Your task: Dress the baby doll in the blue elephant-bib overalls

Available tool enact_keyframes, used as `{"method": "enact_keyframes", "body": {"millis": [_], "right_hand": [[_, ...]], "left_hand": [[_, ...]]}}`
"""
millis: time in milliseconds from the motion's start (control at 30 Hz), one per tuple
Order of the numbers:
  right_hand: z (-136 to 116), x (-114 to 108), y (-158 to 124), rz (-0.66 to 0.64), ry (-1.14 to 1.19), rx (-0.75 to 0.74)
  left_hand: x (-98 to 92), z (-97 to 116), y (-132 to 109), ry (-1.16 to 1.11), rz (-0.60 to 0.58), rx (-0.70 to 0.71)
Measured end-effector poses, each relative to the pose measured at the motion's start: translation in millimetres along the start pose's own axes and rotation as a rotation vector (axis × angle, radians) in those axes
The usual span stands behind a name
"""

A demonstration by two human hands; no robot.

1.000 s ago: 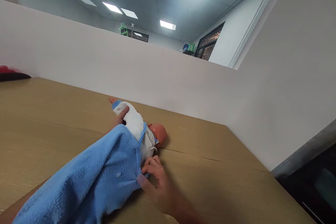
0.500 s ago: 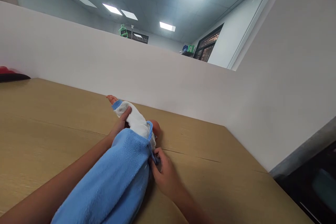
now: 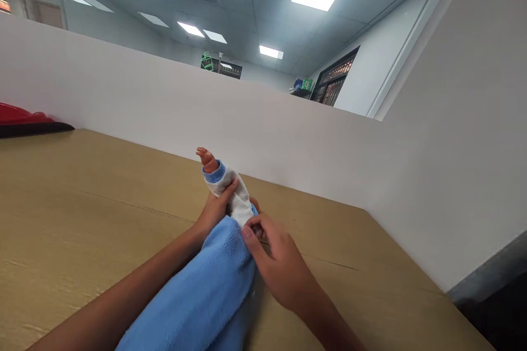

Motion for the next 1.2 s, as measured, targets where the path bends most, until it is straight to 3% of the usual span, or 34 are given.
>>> {"method": "enact_keyframes", "body": {"millis": [133,233,367,500,633,767,867,1033,1200], "right_hand": [[13.8,-2.0,20.6,-0.281,-0.062,0.128],[14.8,-2.2,24.4,-0.411,0.138,0.158],[4.6,-4.2,24.2,-0.289,0.369,0.123],[2.2,3.1,21.7,-0.208,0.331,0.102],[21.0,5.2,26.8,-0.025,0.107,0.031],[53.8,8.7,24.8,0.109,0.159,0.088],[61.6,6.9,17.1,0.131,0.14,0.083],[53.7,5.9,7.3,0.082,0.13,-0.004],[69.4,-2.5,-1.0,0.217,-0.07,0.069]], "left_hand": [[11.7,-1.0,-7.3,0.037,-0.118,-0.024],[14.9,-3.3,-8.8,0.063,-0.179,-0.036],[19.5,-2.4,-12.1,0.109,-0.24,-0.033],[20.1,1.5,-14.8,0.135,-0.248,-0.047],[9.7,-0.5,-7.1,0.15,-0.225,-0.069],[1.2,-6.1,3.4,0.158,-0.224,-0.078],[1.5,-8.0,5.3,0.154,-0.239,-0.087],[2.3,-8.2,5.6,0.161,-0.229,-0.081],[3.8,-5.0,1.4,0.209,-0.223,-0.072]]}}
Point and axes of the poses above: each hand's wrist, its own y-axis towards the middle knuckle, its own x-axis out of the palm, z = x × y, the point moved 5 cm from there along y, towards the middle knuckle, and after that the axes turned 13 degrees about -x, right-handed, at the moved point
